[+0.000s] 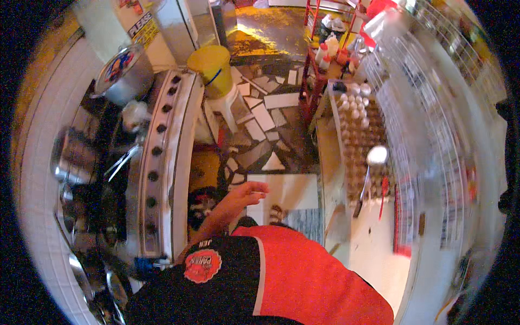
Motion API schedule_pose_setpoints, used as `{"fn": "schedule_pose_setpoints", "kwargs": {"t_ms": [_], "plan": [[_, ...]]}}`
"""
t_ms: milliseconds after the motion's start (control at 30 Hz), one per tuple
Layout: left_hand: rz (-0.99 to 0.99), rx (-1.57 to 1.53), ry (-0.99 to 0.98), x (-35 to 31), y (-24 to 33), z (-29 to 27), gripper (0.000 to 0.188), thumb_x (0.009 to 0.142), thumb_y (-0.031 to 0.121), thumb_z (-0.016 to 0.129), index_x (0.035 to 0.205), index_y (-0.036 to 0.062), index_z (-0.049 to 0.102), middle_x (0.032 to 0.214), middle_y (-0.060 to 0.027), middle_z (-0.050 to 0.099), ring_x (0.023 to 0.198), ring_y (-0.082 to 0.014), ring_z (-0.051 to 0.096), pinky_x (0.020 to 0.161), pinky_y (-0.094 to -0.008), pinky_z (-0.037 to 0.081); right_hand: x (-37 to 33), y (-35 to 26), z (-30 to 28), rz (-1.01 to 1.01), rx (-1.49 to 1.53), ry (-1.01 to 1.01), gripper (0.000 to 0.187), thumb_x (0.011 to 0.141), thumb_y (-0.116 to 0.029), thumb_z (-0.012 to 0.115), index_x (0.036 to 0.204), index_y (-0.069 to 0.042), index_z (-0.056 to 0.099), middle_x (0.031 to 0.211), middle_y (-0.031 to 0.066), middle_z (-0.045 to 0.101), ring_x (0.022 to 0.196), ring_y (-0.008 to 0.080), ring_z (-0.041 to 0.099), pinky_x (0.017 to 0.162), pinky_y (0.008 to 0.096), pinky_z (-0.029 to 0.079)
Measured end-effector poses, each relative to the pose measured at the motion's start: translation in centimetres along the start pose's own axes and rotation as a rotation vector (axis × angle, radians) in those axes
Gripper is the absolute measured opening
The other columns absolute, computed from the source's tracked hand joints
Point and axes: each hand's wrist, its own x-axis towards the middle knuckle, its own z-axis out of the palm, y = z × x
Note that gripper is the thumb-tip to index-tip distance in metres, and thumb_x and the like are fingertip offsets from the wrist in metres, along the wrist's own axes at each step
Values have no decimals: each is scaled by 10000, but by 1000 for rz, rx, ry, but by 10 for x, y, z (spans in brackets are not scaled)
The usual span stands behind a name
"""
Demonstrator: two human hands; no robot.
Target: The person assembles a food order by placing cooked meat into a takeout box with an egg and rice, then closes the box and places it in a plastic bag. They then move to the counter and write in a notebook.
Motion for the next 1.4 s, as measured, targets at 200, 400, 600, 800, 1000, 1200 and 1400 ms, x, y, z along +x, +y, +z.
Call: {"fn": "schedule_pose_setpoints", "kwargs": {"t_ms": [200, 400, 600, 800, 1000, 1200, 1400], "plan": [[75, -156, 342, 121, 50, -147, 351, 932, 181, 582, 1255, 51, 530, 1197, -58, 597, 1095, -152, 548, 926, -304, 439, 138, -370, -207, -573, 120, 74, 158, 827, -199, 641, 888, -63, 694, 742, 33, 656, 647, 135, 610, 565, 288, 496], [198, -387, 581, 267, 116, -292, 253, 929, 131, 579, 1175, 75, 558, 1153, -31, 608, 984, -119, 560, 810, -261, 467, 81, -790, -366, -1117, 119, 349, 251, 888, -190, 616, 1047, 1, 650, 922, 48, 669, 810, 147, 605, 729, 293, 498], [275, -209, 407, 495, 306, -383, 285, 922, 107, 579, 1200, 52, 550, 1152, -45, 599, 1076, -137, 540, 922, -294, 442, -18, -1012, -468, -1181, -16, 308, 311, 895, -232, 617, 1117, -19, 653, 1034, 108, 695, 928, 176, 648, 834, 300, 497], [301, 129, 24, 724, 437, -468, 327, 939, 178, 591, 1223, 23, 544, 1181, -52, 591, 1091, -132, 541, 968, -290, 414, 71, -1127, -618, -1082, 247, 474, 241, 896, -144, 628, 1100, -21, 660, 920, 57, 686, 787, 116, 644, 707, 257, 523], [226, -92, 223, 904, 537, -550, 346, 935, 228, 600, 1226, 47, 554, 1154, -23, 603, 1078, -115, 540, 926, -281, 416, 142, -1323, -822, -1058, 383, 505, 204, 888, -111, 636, 1071, -24, 663, 823, 23, 667, 694, 77, 597, 633, 225, 496], [264, -97, 416, 1023, 601, -656, 321, 937, 185, 581, 1222, 40, 553, 1135, -40, 621, 980, -112, 570, 843, -273, 459, 156, -1621, -955, -1363, 57, 590, 220, 895, -133, 641, 1082, -19, 659, 813, 21, 658, 683, 73, 575, 638, 219, 473], [221, -276, 591, 1153, 652, -780, 334, 927, 196, 596, 1220, 40, 557, 1110, -28, 625, 936, -93, 566, 815, -254, 452, 196, -1842, -997, -1397, -46, 450, 220, 901, -148, 632, 1081, -26, 667, 868, 46, 682, 735, 96, 602, 681, 243, 487]]}}
